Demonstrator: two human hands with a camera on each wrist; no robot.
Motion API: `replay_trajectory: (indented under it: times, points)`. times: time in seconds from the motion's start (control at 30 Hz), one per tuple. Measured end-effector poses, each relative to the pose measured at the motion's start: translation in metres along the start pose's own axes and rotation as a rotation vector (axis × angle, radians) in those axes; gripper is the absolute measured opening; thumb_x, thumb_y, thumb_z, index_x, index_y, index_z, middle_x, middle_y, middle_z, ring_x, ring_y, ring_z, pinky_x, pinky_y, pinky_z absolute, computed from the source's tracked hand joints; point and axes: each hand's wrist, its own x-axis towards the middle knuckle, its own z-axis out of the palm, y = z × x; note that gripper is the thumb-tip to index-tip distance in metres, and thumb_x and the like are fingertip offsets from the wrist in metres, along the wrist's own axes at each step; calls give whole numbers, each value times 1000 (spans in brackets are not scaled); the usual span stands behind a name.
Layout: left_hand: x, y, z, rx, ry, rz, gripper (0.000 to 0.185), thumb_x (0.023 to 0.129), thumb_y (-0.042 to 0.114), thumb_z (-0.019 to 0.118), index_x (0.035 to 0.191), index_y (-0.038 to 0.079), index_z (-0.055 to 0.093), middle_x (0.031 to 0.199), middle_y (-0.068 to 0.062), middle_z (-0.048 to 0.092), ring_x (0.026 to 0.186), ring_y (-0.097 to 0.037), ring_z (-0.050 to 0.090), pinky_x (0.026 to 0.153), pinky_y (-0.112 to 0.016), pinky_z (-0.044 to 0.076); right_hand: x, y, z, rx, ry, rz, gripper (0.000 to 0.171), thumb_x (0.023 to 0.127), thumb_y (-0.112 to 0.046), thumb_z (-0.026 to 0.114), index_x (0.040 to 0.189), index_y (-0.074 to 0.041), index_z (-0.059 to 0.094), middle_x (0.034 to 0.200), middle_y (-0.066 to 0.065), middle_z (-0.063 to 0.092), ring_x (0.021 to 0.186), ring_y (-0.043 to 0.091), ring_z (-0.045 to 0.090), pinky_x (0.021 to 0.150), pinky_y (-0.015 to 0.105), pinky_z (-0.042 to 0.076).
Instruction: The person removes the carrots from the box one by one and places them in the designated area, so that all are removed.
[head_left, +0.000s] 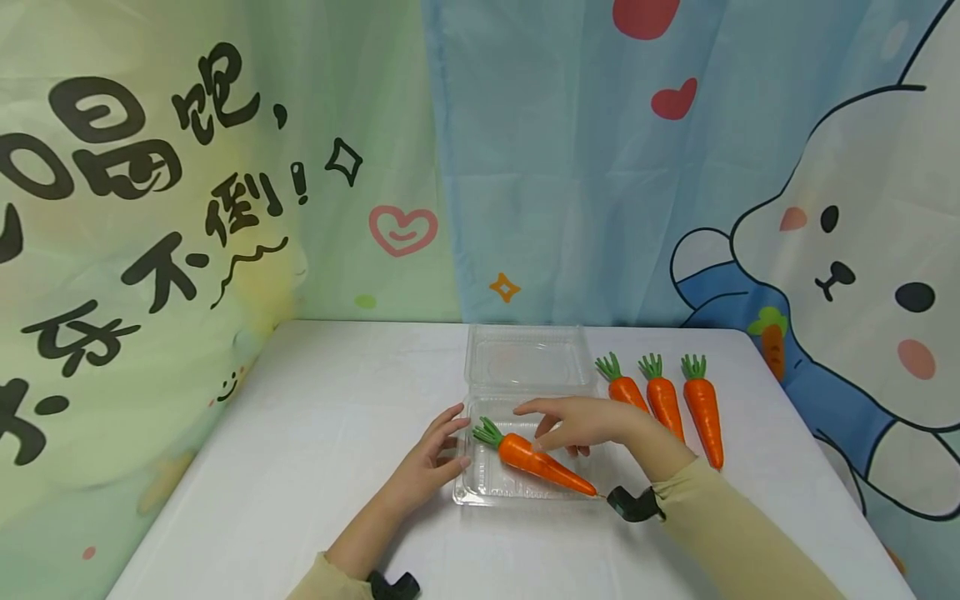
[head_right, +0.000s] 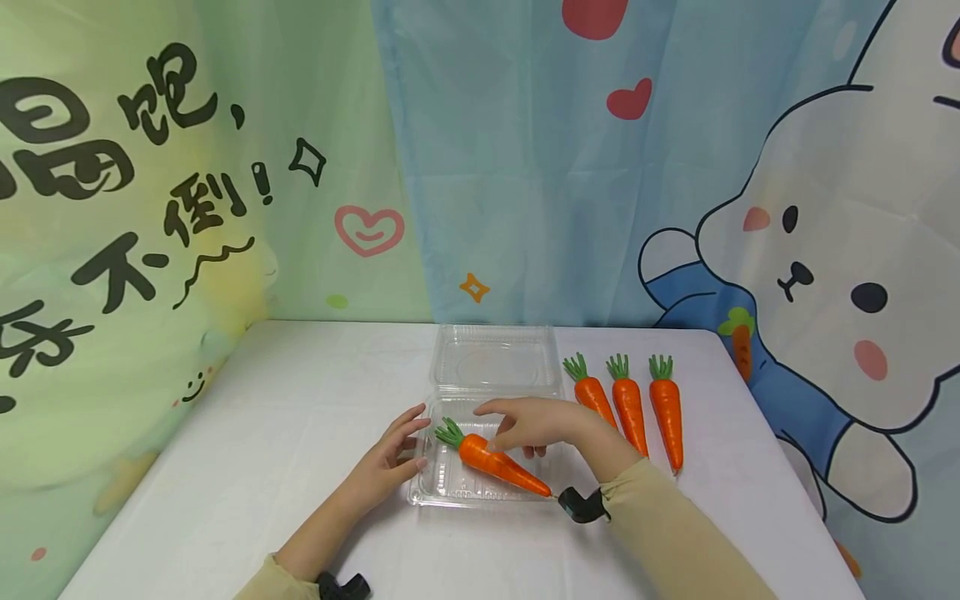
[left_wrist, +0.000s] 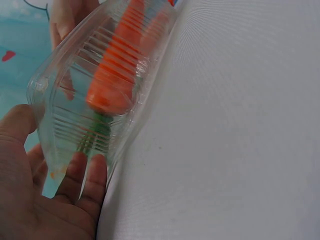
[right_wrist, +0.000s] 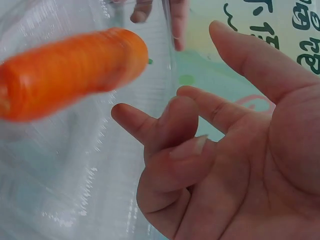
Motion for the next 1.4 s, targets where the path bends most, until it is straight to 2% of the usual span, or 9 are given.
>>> replay_trajectory:
  times: [0.23, 0.5, 0.8, 1.17, 1.4]
  points:
    - [-4, 26, -2, -18, -18, -1, 58, 94, 5, 64, 146, -2, 39, 164, -16, 16, 124, -44, 53, 100, -46, 48, 8, -1, 10, 39, -22, 14, 64, 88, -28, 73, 145, -31, 46, 116, 4, 67, 59, 28, 54, 51, 28, 45]
    - [-1, -3, -2, -15, -10, 23, 58, 95, 13, 65, 148, 11, 41, 165, -3, 16, 124, -35, 55, 100, -36, 49, 15, 0, 16, 3, -25, 29, 62, 86, -26, 75, 142, -37, 49, 113, 2, 66, 59, 23, 54, 51, 28, 44]
    - [0, -7, -2, -12, -14, 23, 58, 95, 14, 65, 148, 11, 41, 165, -4, 16, 125, -36, 55, 100, -37, 49, 21, 2, 19, -43, -36, 58, 64, 85, -23, 77, 140, -40, 50, 110, 3, 66, 71, 21, 60, 64, 36, 52]
    - [-1, -4, -2, -8, -14, 23, 59, 95, 15, 66, 148, 11, 41, 165, -3, 16, 125, -34, 55, 100, -35, 49, 18, -1, 20, -66, -32, 53, 62, 84, -20, 77, 138, -40, 52, 102, 5, 63, 73, 21, 59, 63, 34, 52]
    - [-1, -2, -2, -7, -10, 22, 58, 95, 15, 66, 148, 13, 41, 165, -3, 16, 125, -35, 55, 100, -37, 49, 10, -3, 14, -86, -6, 8, 63, 85, -19, 76, 138, -45, 51, 110, 1, 63, 74, 20, 59, 66, 35, 53]
